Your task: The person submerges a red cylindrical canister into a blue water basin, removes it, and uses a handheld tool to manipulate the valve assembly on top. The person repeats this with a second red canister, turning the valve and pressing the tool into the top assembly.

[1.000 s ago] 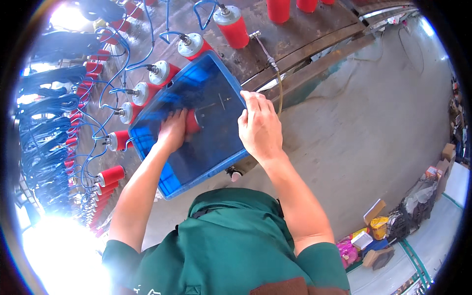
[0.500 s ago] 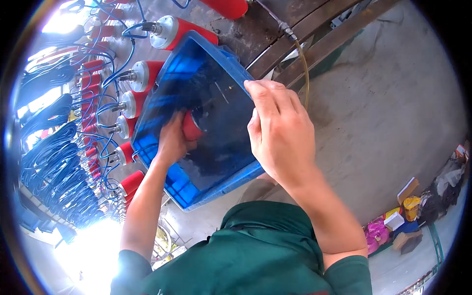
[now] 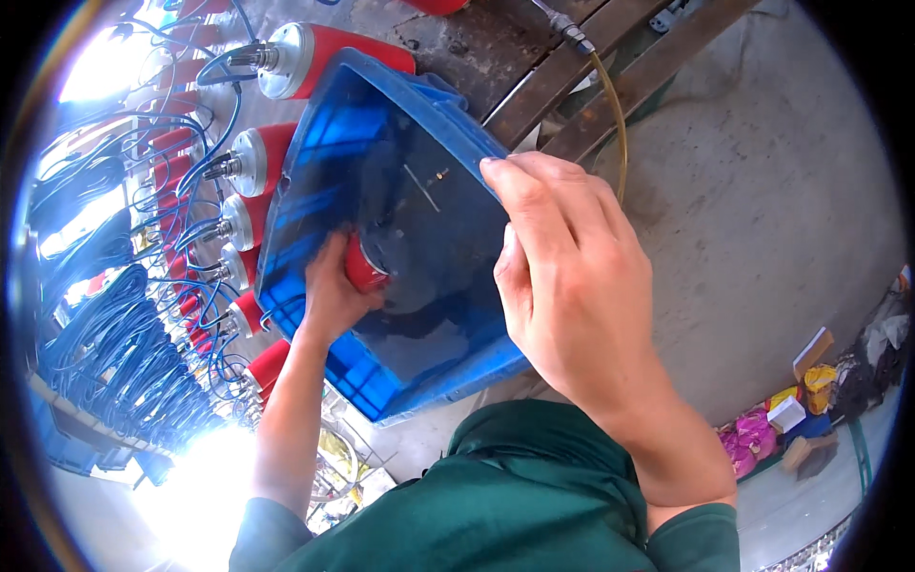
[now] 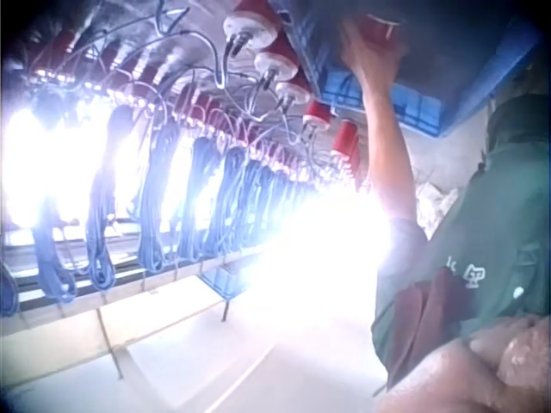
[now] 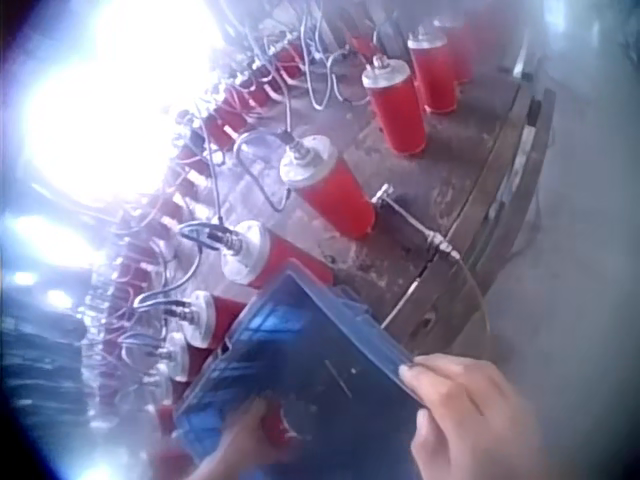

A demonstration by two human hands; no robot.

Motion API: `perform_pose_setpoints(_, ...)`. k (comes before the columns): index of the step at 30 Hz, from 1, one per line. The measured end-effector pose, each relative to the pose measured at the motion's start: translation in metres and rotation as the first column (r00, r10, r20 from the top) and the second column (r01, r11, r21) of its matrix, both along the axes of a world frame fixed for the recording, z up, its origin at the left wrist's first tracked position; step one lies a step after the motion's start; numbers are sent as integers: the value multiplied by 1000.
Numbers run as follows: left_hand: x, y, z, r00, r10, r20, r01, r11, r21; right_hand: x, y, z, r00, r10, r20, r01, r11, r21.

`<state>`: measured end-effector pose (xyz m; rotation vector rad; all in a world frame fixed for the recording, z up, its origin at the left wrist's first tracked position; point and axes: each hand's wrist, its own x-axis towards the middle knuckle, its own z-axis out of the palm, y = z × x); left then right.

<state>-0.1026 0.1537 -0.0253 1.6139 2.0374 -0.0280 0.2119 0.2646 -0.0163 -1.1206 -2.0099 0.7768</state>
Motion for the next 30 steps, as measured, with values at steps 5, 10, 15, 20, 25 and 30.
perform_pose_setpoints(5,2,2,3,999,29,-13,-30,997,-66,1,1,2,1000,1,10,-1,1000,-24)
perform_pose_setpoints(10,3,-1,-2,1000,-10,-26,10,1000,10,0,1,2,1000,6,2,-6,999,-33)
perform_pose_setpoints(15,3,0,2,998,-39,-41,39,999,7,1,2,5,1000,-1,-1,1,999,-37)
perform_pose_setpoints(20,4,4,5,999,10,-31,-12,999,-53,1,2,3,1000,-8,6,8,1000,-28)
perform_pose_setpoints(25,2,0,-1,999,-21,-36,22,1000,18,0,2,4,1000,-7,25,8,1000,-23)
perform_pose_setpoints(30,4,-1,-2,998,-41,-49,43,998,40,0,3,5,1000,-6,16,6,999,-34)
